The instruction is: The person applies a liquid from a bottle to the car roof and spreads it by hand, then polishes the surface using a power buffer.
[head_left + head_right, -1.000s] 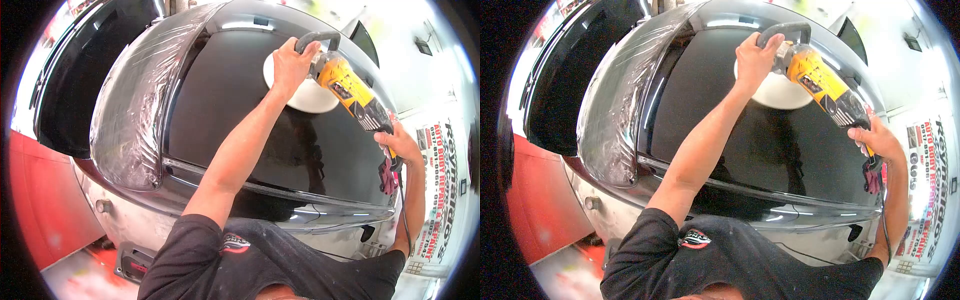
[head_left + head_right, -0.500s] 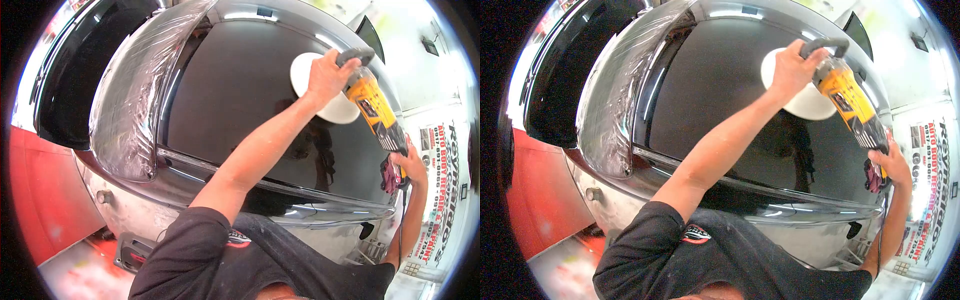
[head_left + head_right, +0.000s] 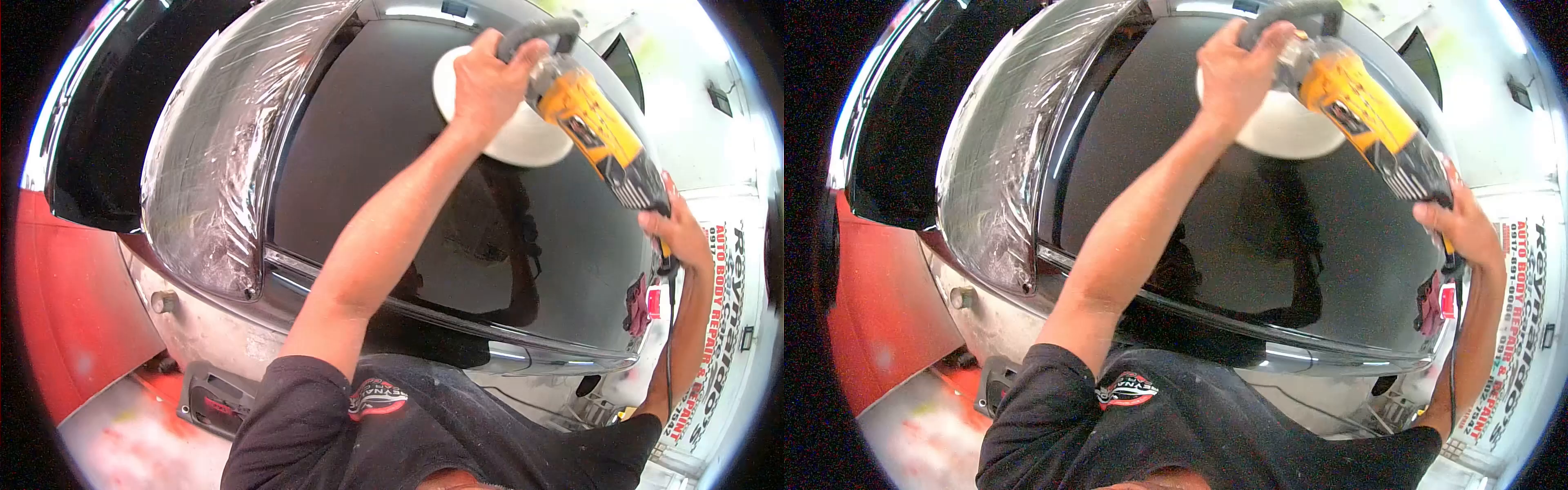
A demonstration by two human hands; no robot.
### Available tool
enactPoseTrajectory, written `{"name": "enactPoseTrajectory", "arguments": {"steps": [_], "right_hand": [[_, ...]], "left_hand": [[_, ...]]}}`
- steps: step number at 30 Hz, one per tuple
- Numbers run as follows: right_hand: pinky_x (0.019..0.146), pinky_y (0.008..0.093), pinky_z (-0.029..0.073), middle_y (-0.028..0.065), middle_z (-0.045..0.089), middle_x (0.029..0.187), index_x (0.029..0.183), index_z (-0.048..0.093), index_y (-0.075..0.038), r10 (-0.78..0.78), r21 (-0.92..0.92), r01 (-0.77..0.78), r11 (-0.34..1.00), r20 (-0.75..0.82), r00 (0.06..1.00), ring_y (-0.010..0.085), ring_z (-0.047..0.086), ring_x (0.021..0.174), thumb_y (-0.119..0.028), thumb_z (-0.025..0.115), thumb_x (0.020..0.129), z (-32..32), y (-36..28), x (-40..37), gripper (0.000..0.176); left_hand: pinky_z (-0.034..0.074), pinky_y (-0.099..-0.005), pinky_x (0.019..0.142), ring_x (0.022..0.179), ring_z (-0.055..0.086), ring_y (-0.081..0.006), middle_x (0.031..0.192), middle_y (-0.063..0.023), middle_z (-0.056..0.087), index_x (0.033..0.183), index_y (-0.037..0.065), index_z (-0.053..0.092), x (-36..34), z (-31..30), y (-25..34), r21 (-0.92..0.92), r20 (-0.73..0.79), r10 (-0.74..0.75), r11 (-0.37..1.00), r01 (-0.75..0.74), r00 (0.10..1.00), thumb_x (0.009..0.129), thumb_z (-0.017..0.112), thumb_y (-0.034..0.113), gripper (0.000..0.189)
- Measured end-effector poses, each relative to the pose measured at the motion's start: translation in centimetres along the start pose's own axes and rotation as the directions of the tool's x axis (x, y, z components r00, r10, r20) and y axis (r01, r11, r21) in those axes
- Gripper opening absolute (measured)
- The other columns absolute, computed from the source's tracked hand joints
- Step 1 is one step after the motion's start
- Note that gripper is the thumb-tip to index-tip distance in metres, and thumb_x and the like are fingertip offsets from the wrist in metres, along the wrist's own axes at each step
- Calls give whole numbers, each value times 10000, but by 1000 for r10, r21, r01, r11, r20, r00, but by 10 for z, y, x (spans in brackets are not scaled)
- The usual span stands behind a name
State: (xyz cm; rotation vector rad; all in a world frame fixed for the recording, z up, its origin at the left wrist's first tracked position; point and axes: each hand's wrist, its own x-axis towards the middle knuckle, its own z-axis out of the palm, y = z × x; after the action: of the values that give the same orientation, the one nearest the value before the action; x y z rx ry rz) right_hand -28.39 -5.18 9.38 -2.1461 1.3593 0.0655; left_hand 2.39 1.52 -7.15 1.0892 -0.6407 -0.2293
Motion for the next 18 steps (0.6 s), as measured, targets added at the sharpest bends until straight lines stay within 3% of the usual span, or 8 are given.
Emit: {"name": "enactPoseTrajectory", "arguments": {"steps": [1, 3, 5, 6, 7, 9, 14, 18], "right_hand": [[896, 273, 484, 105, 560, 1308, 1572, 269, 30, -17, -19, 18, 1000, 39, 999, 158, 545, 1116, -266, 822, 825, 6, -20, 13, 975], [840, 264, 492, 90, 577, 1251, 1566, 281, 27, -157, -55, 162, 985, 73, 985, 139, 561, 1048, -276, 818, 827, 16, -44, 46, 963], [733, 257, 499, 61, 600, 1128, 1561, 282, 28, -337, -36, 339, 940, 60, 940, 116, 579, 912, -295, 815, 829, 31, -48, 78, 961], [674, 255, 497, 46, 609, 1058, 1559, 279, 30, -399, -3, 400, 917, 53, 915, 106, 584, 835, -306, 813, 831, 38, -53, 89, 964], [616, 254, 481, 29, 596, 977, 1554, 283, 24, -381, 46, 378, 925, 81, 921, 97, 566, 753, -313, 811, 833, 48, -64, 92, 955], [510, 253, 440, -2, 557, 824, 1536, 305, 4, -312, 119, 295, 948, 165, 936, 80, 519, 602, -321, 808, 837, 63, -82, 94, 920], [518, 247, 433, -4, 541, 814, 1499, 362, -75, -360, 187, 321, 929, 242, 901, 65, 505, 599, -296, 787, 855, 59, -55, 76, 803], [545, 252, 448, 14, 581, 894, 1493, 383, -82, -312, 220, 268, 938, 194, 930, 69, 514, 621, -268, 767, 853, 33, 23, 47, 769]], "left_hand": [[478, -282, 570, 618, 563, -66, 687, -24, 673, 901, 10, 733, 10, -15, 3, -15, -57, 63, 998, -64, 996, 913, 772, 376, 368], [515, -361, 638, 644, 625, -173, 691, -163, 679, 854, -19, 664, 37, -46, 2, 151, -92, 68, 987, -54, 993, 871, 786, 489, 523], [481, -325, 586, 626, 560, -115, 679, -63, 638, 916, -22, 685, 60, -69, -4, 184, -101, 222, 962, -201, 970, 963, 721, 325, 351], [453, -306, 562, 614, 530, -93, 676, -27, 620, 896, -8, 694, 63, -77, 4, 67, -102, 129, 990, -123, 986, 968, 718, 325, 342], [425, -287, 537, 602, 501, -72, 672, 9, 602, 876, 5, 702, 63, -84, 12, -49, -90, 30, 998, -34, 996, 974, 715, 325, 335], [366, -260, 505, 578, 438, -48, 663, 66, 534, 885, 19, 711, 66, -98, 10, 92, -112, 47, 995, -37, 993, 985, 703, 319, 316], [488, -348, 616, 621, 556, -147, 643, -113, 631, 837, -26, 652, 45, -93, 5, 399, -103, 173, 909, -118, 980, 883, 770, 501, 542], [438, -308, 579, 645, 460, -83, 665, 0, 545, 802, 5, 629, -3, -11, 5, 143, -35, 130, 982, -123, 991, 935, 754, 396, 432]]}}
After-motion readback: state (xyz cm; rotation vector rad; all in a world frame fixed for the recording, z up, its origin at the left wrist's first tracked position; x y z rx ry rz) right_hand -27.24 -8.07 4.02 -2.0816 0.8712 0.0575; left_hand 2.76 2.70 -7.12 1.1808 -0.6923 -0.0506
